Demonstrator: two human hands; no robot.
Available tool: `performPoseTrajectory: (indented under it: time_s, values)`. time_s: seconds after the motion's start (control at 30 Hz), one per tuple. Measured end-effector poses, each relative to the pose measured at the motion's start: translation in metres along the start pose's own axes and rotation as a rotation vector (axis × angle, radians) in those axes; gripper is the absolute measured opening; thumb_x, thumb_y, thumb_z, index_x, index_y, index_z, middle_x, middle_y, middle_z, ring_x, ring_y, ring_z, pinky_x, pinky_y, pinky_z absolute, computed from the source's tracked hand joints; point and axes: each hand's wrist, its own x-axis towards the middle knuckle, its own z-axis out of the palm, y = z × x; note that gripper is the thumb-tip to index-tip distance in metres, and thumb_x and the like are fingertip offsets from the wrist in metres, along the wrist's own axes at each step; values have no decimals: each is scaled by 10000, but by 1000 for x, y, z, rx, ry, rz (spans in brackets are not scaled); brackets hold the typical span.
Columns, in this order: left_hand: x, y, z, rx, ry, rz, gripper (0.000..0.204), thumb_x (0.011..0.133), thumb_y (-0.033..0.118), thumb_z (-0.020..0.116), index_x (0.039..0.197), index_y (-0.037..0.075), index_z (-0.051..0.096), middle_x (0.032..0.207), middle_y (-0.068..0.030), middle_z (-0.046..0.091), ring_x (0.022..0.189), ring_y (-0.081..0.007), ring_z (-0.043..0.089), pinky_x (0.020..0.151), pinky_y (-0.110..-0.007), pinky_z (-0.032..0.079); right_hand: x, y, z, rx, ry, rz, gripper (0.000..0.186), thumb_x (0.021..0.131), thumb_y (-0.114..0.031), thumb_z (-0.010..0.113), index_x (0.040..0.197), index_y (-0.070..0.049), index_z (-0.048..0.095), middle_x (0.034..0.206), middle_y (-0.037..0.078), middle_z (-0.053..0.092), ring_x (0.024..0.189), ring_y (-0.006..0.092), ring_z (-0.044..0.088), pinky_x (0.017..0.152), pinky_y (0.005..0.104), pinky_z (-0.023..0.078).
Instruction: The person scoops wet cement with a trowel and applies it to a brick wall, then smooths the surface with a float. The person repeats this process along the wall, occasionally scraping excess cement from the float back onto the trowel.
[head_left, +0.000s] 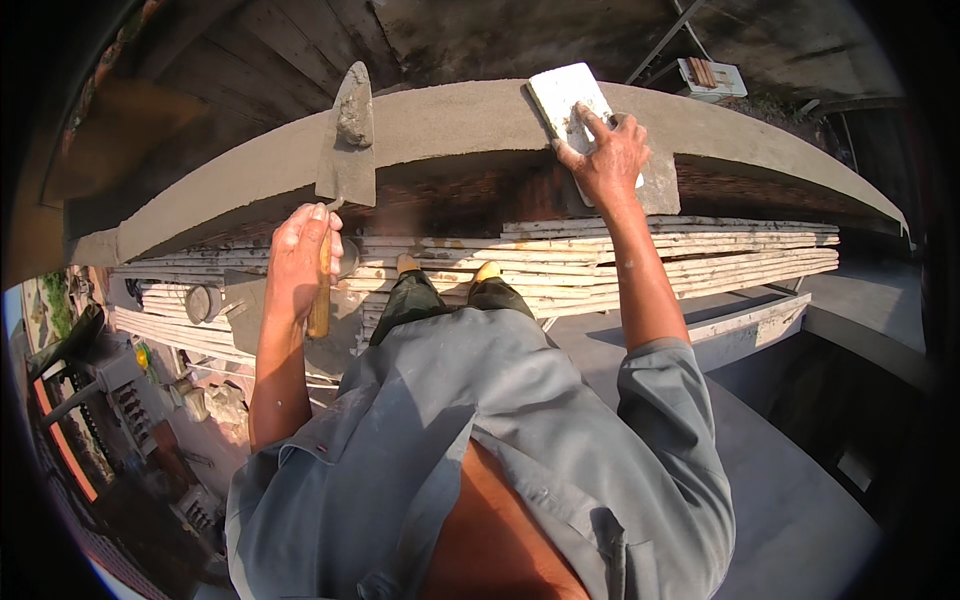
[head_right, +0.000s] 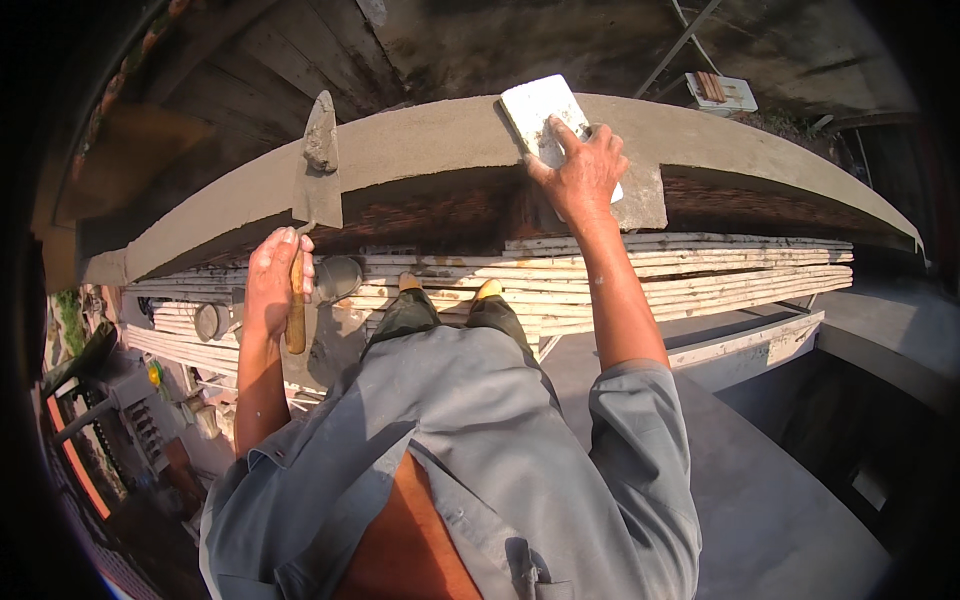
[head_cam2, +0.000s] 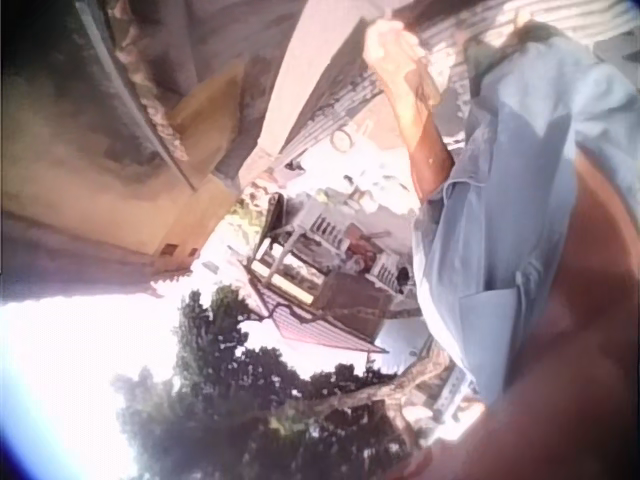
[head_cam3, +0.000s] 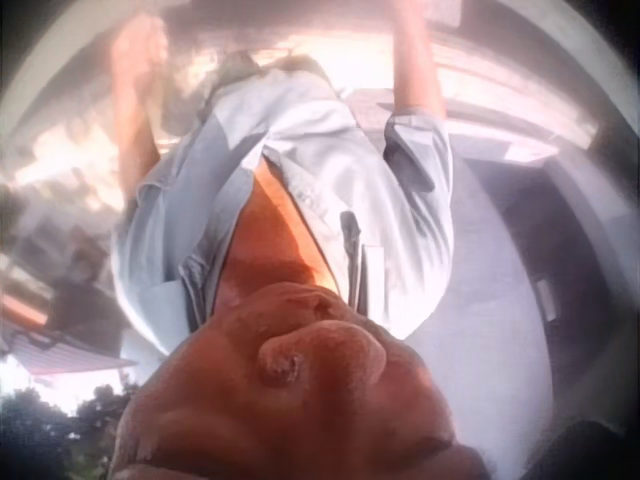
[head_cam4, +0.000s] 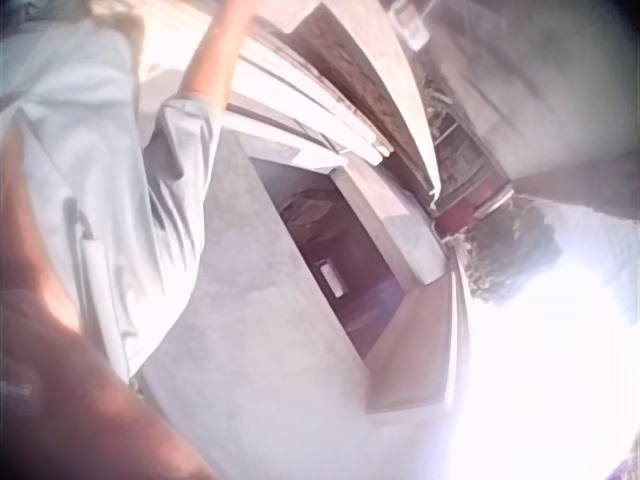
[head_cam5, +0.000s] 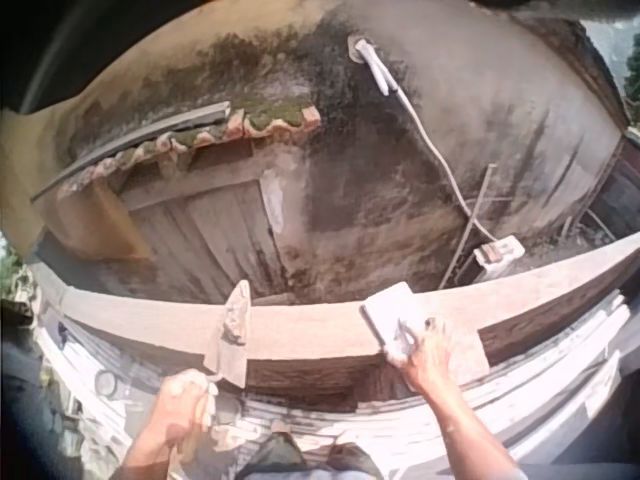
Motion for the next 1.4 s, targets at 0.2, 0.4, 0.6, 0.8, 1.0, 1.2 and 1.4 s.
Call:
performPoseTrajectory:
  time_s: [0.2,0.4,0.6,0.8,1.0,1.2,1.4]
  values:
    - [-5,-25,-41,-78,141,-33,329,1111,378,518,998,88,623,711,7,573,546,-69,521,476,-234,419,-45,11,-14,-102,-96,-67,728,732,-441,910,1414,-322,684,1313,205,513,1258,393,474,1060,552,398]
    - [-8,-30,-69,-54,194,-8,315,1129,330,484,1001,78,623,711,12,579,545,-72,516,473,-236,415,22,22,-10,-138,-10,186,670,811,-529,852,1418,-301,685,1206,198,544,1198,371,497,1005,556,419]
    - [0,-29,-90,-104,200,-74,328,1124,357,493,1004,78,618,711,11,578,531,-78,512,466,-234,410,-50,12,7,-73,-33,-127,700,778,-451,892,1426,-301,675,1392,236,492,1318,408,456,1091,567,372]
    - [5,-39,-123,-75,224,-54,338,1100,386,524,997,83,632,713,-7,573,531,-102,526,467,-254,416,4,79,-8,-266,-3,416,680,813,-581,828,1433,-359,656,1324,238,526,1239,423,517,1012,580,444]
    - [1,-52,-175,-109,266,-57,344,1095,399,538,993,86,639,723,-9,577,550,-101,541,477,-257,423,37,-108,48,-48,-25,-89,672,797,-484,857,1418,-294,685,1349,224,508,1269,404,475,1077,548,381]
    - [-5,-63,-223,-135,365,-154,322,1111,379,520,1013,94,634,721,0,575,557,-86,535,483,-236,430,14,-348,88,158,-180,-538,676,778,-495,866,1383,-246,698,1203,152,512,1156,329,455,943,492,378]
    - [-1,-70,-270,-193,413,-113,307,1108,379,523,1037,100,628,717,4,579,530,-87,523,468,-241,427,3,-374,95,156,-196,-573,705,770,-528,865,1402,-275,685,1237,161,505,1197,336,449,971,490,374]
